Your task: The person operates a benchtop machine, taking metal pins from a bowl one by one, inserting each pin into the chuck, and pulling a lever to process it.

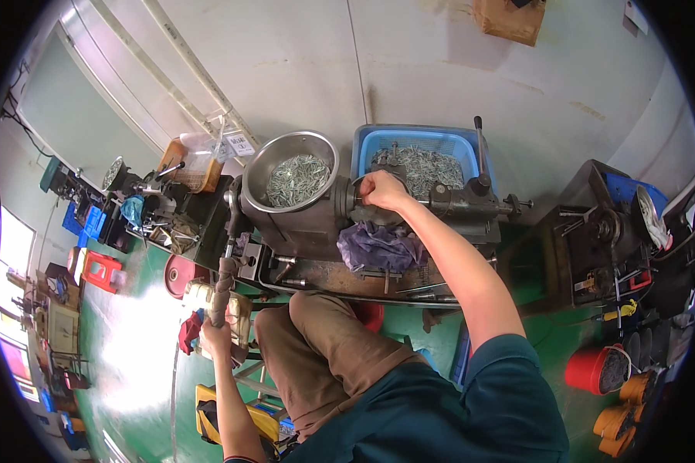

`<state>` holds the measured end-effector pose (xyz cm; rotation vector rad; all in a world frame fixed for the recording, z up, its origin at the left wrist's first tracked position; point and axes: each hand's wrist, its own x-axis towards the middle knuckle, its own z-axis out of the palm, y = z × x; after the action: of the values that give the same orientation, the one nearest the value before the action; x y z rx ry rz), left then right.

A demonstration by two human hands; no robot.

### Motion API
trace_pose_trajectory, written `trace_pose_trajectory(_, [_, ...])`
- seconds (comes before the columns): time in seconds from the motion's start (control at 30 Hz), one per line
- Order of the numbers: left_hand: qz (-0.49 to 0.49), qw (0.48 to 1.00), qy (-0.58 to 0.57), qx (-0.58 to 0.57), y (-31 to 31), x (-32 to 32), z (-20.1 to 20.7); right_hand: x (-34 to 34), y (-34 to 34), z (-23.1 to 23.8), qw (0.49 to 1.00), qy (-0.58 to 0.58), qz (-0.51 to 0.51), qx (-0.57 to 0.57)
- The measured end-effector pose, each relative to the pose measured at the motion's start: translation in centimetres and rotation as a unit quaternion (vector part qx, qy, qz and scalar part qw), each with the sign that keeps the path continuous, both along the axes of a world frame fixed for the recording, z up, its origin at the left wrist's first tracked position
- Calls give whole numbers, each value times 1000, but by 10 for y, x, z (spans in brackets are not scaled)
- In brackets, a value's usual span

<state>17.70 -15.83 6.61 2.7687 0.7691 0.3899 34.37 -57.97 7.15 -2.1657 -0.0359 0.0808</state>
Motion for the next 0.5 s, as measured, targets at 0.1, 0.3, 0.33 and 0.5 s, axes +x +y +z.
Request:
trace_pose_trajectory(0.1, [1,1000,3,-4,0,0,1,0,2,1,1000,-9,1,24])
trace_pose_trajectory(0.3, [0,1000,18,6,3,2,-1,-4,11,7,999,-43,-11,-6])
trace_pose_trajectory(0.33, [-2,1000,26,7,5,3,-2,-5,11,8,999,-47,-11,-11])
trace_pose_trajectory(0.5, [-1,1000,16,15,30,17,-3,-6,9,7,997,-67,-13,-32])
